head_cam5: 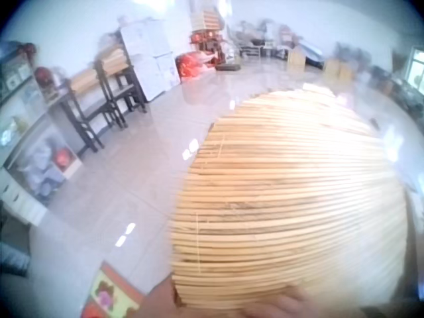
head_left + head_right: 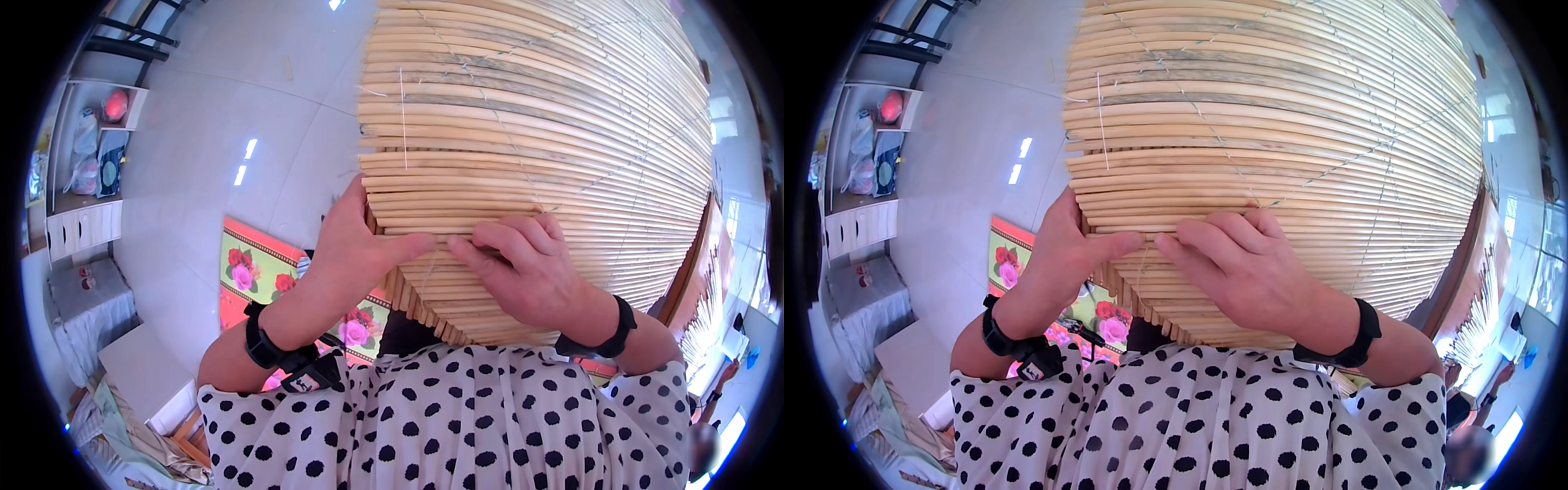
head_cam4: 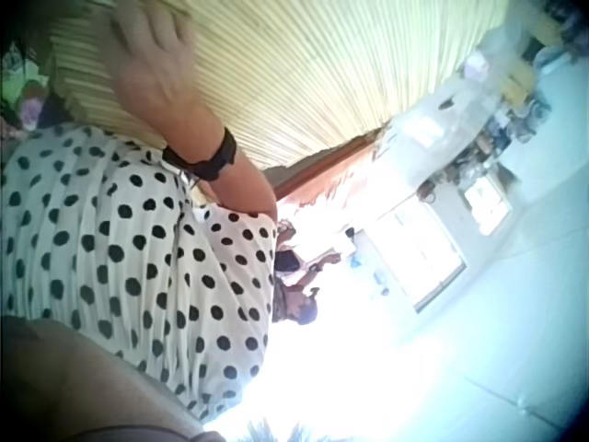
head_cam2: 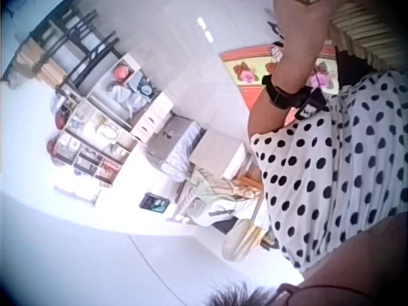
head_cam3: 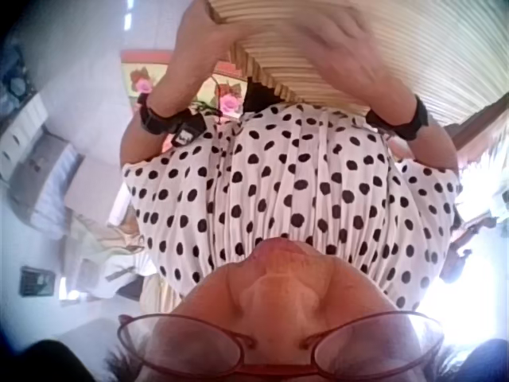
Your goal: The person weaves a bamboo mat by hand, threading thin bamboo strips through the existing weave and securing them with a thin cord. They use shears to trim excess cord and adjust the mat's position throughout the process.
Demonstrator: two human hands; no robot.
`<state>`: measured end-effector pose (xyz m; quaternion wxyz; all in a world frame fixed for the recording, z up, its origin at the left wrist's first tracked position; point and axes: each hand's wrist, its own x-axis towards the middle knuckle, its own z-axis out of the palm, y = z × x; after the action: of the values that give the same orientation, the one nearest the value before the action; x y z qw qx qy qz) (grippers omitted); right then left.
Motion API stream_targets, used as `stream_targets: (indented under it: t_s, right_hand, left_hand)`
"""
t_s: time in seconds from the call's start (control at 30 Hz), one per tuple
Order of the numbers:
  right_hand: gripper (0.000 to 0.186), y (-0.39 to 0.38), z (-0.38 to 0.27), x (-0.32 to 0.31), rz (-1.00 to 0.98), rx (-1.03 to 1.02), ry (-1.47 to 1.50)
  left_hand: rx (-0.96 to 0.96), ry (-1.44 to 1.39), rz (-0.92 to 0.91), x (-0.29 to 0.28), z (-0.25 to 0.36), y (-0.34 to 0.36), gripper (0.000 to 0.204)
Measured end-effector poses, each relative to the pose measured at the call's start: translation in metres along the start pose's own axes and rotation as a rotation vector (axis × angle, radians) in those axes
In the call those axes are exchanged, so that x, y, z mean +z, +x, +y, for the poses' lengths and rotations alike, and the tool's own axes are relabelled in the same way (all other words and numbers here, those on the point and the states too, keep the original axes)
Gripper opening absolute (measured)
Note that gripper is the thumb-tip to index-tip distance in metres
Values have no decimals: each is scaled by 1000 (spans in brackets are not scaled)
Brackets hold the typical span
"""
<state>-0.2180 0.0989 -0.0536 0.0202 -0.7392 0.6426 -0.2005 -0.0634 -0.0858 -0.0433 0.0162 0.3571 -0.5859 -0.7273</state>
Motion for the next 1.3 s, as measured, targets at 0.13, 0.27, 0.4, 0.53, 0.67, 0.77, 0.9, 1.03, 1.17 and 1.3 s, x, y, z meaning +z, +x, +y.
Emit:
stream_targets:
  t_s: [0.13, 0.27, 0.4, 0.53, 0.67, 0.77, 0.9, 1.03, 1.17, 1.3]
  right_hand:
    - [46, -2, -3, 0, 16, 6, -16]
    - [45, 0, -4, 0, 28, 13, -28]
    - [44, -1, -3, 2, 59, 15, -29]
    - [42, 2, -8, 0, 116, 25, -4]
    - [46, -2, -5, -2, 55, 12, 17]
    - [46, -2, -4, -2, 41, 2, 33]
    - [43, 1, -7, -2, 85, 15, 33]
    - [45, -4, -4, -1, 65, -7, 61]
    - [45, -2, -3, -5, 49, -23, 84]
    - [43, 0, -1, -5, 61, -4, 106]
  left_hand:
    - [-23, -73, -46, -7, 4, -9, 77]
    - [336, 239, 252, -34, -16, -24, 72]
    - [909, 813, 271, -44, -30, -35, 34]
    - [989, 833, 191, -38, -35, -30, 30]
    - [1056, 880, 108, -47, -29, -23, 30]
    - [1109, 889, 43, -53, -26, -19, 32]
    - [1086, 848, -80, -57, -17, -12, 32]
    - [1123, 909, -202, -63, -6, -9, 34]
    - [1255, 998, -301, -64, 6, -7, 36]
    - [1332, 1072, -371, -60, 15, -2, 40]
